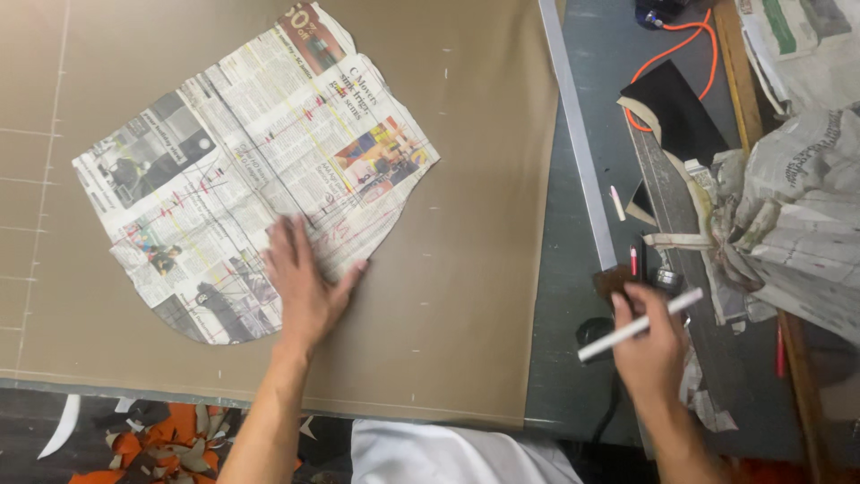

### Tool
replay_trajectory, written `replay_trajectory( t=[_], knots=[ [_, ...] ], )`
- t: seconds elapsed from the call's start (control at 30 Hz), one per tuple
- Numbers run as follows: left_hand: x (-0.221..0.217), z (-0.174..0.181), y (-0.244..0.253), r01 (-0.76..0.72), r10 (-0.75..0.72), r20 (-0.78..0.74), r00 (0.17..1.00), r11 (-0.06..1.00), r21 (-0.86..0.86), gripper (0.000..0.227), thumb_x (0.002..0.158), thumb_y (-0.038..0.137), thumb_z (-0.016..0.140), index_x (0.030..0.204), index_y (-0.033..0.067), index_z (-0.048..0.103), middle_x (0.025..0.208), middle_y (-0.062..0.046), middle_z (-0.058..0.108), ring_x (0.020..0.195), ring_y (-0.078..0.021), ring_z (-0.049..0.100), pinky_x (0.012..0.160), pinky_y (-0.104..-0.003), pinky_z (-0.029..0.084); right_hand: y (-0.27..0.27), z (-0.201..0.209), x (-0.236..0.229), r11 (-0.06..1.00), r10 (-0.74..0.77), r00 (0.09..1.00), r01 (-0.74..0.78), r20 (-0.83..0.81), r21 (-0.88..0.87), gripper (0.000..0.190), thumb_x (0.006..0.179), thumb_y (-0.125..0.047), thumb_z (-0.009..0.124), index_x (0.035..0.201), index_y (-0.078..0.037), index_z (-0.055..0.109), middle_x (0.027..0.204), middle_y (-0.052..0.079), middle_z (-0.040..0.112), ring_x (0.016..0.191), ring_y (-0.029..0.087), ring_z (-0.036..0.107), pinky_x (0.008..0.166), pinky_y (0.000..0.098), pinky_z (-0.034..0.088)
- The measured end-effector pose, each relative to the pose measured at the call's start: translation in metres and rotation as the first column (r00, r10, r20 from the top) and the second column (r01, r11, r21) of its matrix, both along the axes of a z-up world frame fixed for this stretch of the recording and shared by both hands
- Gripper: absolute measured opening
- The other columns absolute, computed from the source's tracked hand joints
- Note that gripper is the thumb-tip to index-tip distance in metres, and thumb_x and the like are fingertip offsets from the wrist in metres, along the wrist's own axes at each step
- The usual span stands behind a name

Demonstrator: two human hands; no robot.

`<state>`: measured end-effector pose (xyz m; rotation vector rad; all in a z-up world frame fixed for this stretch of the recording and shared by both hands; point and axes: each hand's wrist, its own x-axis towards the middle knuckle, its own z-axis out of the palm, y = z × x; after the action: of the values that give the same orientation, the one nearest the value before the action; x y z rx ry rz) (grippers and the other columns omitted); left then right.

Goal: The person uses a flexible measuring tape and a white marker to draw straight lines on a large brown board. They repeatedly reposition the tape, mark points, and draw lines across the surface, occasionally using a newspaper as a template.

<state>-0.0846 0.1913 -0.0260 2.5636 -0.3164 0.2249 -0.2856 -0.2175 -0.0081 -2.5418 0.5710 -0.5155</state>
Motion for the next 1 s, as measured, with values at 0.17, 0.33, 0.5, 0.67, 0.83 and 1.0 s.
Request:
replay_trajectory(
  t=[0.17,0.33,0.5,0.67,0.83,1.0],
  knots=[
    [-0.025,-0.001,0.002,0.008,-0.002,-0.091,0.996,0.998,0.066,0.098,0.085,0.047,0.08,0.157,-0.0003,0.033,0.167,-0.03,0.022,0.155,-0.0476,0.019,0.124,-0.064,0.014,-0.017,-0.007,0.104,0.995,0.009,0.994,0.001,-0.109,0.096,0.034,0.101,-0.019,0.073,0.131,-0.006,0.065,0.117,0.018,0.068,0.103,0.033,0.068,0.082,0.0429,0.055],
    [-0.045,-0.01,0.009,-0.044,0.042,-0.095,0.995,0.999,-0.02,0.095,0.084,0.045,0.079,0.156,0.0025,0.034,0.165,-0.03,0.021,0.155,-0.0466,0.02,0.124,-0.063,0.013,-0.025,-0.031,0.148,0.988,0.023,0.997,-0.033,-0.071,-0.149,0.046,0.092,-0.019,0.081,0.131,-0.004,0.063,0.116,0.017,0.069,0.109,0.04,0.061,0.094,0.0535,0.045],
    [-0.027,-0.019,0.016,-0.294,0.292,-0.036,0.956,0.947,-0.132,0.1,0.093,0.043,0.073,0.161,-0.0073,0.019,0.166,-0.037,0.015,0.157,-0.0494,0.013,0.125,-0.064,0.005,-0.034,-0.044,0.159,0.995,-0.05,0.995,0.042,-0.089,-0.091,0.039,0.089,-0.018,0.085,0.12,-0.003,0.066,0.106,0.016,0.071,0.106,0.039,0.063,0.093,0.0497,0.047],
    [-0.006,-0.038,0.013,-0.356,0.352,-0.065,0.934,0.932,-0.063,0.107,0.091,0.05,0.073,0.157,-0.0126,0.016,0.163,-0.04,0.012,0.154,-0.0532,0.005,0.122,-0.066,-0.001,-0.051,-0.044,0.173,0.994,-0.099,0.969,0.107,-0.228,0.023,0.04,0.085,-0.019,0.085,0.117,-0.003,0.068,0.101,0.015,0.074,0.096,0.036,0.071,0.088,0.0465,0.053],
    [-0.009,-0.047,0.009,-0.316,0.316,0.003,0.949,0.947,-0.054,0.107,0.093,0.052,0.072,0.158,-0.0142,0.016,0.164,-0.04,0.013,0.155,-0.054,0.004,0.123,-0.067,-0.001,-0.055,-0.038,0.178,0.994,-0.072,0.969,0.05,-0.238,-0.099,0.047,0.076,-0.024,0.088,0.113,-0.002,0.071,0.095,0.021,0.074,0.092,0.041,0.071,0.086,0.0486,0.054],
    [-0.007,-0.049,0.016,-0.311,0.308,-0.054,0.95,0.947,-0.076,0.106,0.091,0.046,0.073,0.154,-0.0154,0.015,0.161,-0.039,0.014,0.153,-0.0534,0.003,0.122,-0.066,-0.002,-0.052,-0.037,0.183,0.965,-0.015,0.937,-0.078,-0.349,-0.25,0.033,0.085,-0.023,0.082,0.111,-0.003,0.075,0.094,0.026,0.074,0.09,0.045,0.07,0.082,0.0529,0.055]
  ],
)
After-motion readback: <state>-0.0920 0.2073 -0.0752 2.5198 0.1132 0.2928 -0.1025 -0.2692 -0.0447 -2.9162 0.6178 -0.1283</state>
